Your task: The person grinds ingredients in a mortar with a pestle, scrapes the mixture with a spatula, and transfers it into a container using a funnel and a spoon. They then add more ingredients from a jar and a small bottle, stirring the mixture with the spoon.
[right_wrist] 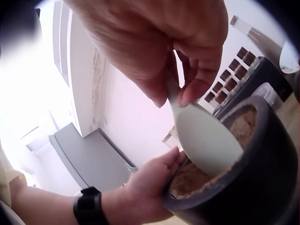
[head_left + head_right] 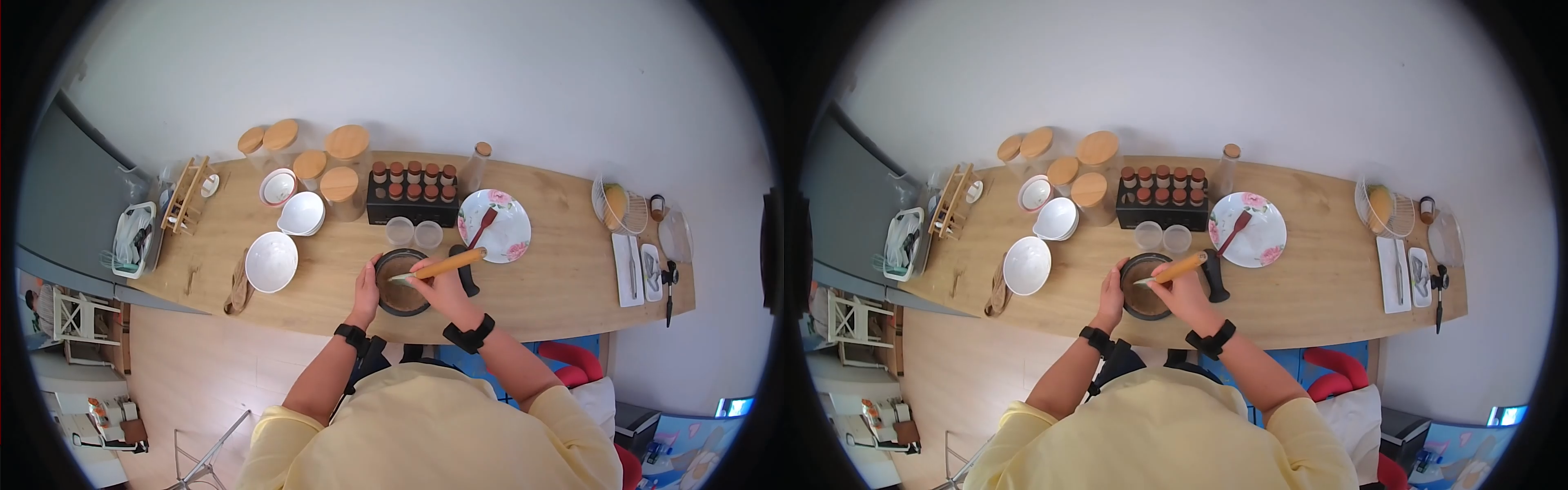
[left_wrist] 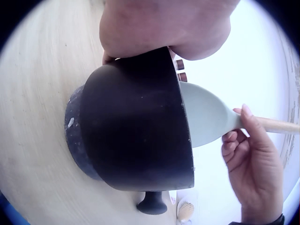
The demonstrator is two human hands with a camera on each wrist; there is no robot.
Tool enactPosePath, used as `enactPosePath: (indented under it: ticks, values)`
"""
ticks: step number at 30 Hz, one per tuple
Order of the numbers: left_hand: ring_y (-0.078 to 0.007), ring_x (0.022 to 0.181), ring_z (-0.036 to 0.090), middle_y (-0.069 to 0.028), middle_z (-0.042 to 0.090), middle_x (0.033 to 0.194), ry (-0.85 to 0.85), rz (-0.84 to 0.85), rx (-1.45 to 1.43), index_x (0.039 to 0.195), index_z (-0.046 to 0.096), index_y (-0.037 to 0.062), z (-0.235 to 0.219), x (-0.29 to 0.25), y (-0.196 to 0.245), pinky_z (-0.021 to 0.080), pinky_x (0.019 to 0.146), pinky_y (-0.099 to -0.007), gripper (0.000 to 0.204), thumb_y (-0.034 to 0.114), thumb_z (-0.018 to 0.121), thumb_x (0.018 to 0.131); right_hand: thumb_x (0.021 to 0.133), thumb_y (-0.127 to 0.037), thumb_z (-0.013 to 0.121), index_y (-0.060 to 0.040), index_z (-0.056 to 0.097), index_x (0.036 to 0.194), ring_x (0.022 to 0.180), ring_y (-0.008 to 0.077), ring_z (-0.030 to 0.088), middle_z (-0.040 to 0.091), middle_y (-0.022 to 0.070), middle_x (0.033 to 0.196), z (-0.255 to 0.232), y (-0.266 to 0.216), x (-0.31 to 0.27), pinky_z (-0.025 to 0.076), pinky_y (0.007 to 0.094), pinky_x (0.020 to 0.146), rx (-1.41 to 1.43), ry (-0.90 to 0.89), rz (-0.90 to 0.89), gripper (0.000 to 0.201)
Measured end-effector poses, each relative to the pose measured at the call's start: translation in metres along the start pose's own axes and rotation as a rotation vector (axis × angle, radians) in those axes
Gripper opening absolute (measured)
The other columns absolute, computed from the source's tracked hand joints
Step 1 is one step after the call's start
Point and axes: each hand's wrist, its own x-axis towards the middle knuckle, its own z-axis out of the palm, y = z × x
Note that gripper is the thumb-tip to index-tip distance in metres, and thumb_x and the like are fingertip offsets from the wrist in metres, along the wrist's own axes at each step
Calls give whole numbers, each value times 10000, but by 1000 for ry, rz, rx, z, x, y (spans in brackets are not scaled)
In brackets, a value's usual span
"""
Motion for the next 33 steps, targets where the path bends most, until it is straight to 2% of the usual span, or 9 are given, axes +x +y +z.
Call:
enactPosePath:
  ticks: [4,6,13,19,24,28,30,31,33]
  values:
    - [-190,1100,504,-120,551,1185,-34,-71,-68,1228,495,-17,-1,6,5,351,975,-287,457,289,250,993,782,-64,685,-7,585,897,651,50,512,548,10,770,-10,-7,2,419,204,561,18,-7,114,162]
    - [-190,1101,504,-119,551,1184,-37,-85,-76,1226,497,-16,-4,9,-1,352,976,-288,454,283,248,992,770,-91,695,-15,599,905,611,135,551,579,48,730,-16,-4,4,441,253,554,178,143,62,183]
    - [-194,1126,491,-111,537,1213,-33,-204,-276,1249,481,-6,-1,8,1,350,995,-298,484,313,218,998,783,-86,682,-14,594,917,635,125,542,583,56,792,-8,-10,22,436,247,562,27,186,-73,176]
    - [-187,1146,477,-105,522,1237,-64,-171,-283,1268,467,3,-4,7,-4,345,1002,-294,540,381,194,997,780,-71,665,-16,590,891,682,169,567,595,75,821,7,-18,28,446,266,590,97,44,-22,145]
    - [-185,1138,485,-108,534,1224,-56,-151,-235,1268,467,3,-4,7,-4,347,1000,-290,555,401,195,993,740,-46,653,-27,588,869,746,302,578,599,114,805,6,-22,22,462,343,654,-20,-143,-297,145]
    - [-193,1104,516,-122,559,1189,-22,-169,-237,1245,492,-13,-2,8,-5,353,988,-283,580,397,169,992,723,-36,653,-27,588,861,753,317,575,606,116,815,-4,-19,17,465,350,670,-82,-232,-364,153]
    - [-194,1105,516,-125,561,1186,-5,-154,-209,1242,494,-16,-2,7,-5,356,987,-285,582,400,173,991,751,-56,668,-13,609,845,717,241,590,615,105,795,-13,-17,17,465,312,635,-119,-225,-388,119]
    - [-195,1106,516,-129,563,1183,14,-138,-182,1239,496,-18,-1,6,-5,358,986,-287,583,403,177,991,751,-56,668,-13,609,845,717,241,590,615,105,795,-20,-22,17,465,312,635,-119,-225,-388,119]
    - [-199,1114,509,-126,557,1192,31,-93,-132,1243,494,-12,4,2,0,347,993,-289,581,402,174,991,761,-62,675,-16,612,873,705,178,576,617,89,806,-33,-37,17,453,282,626,-59,-153,-29,137]
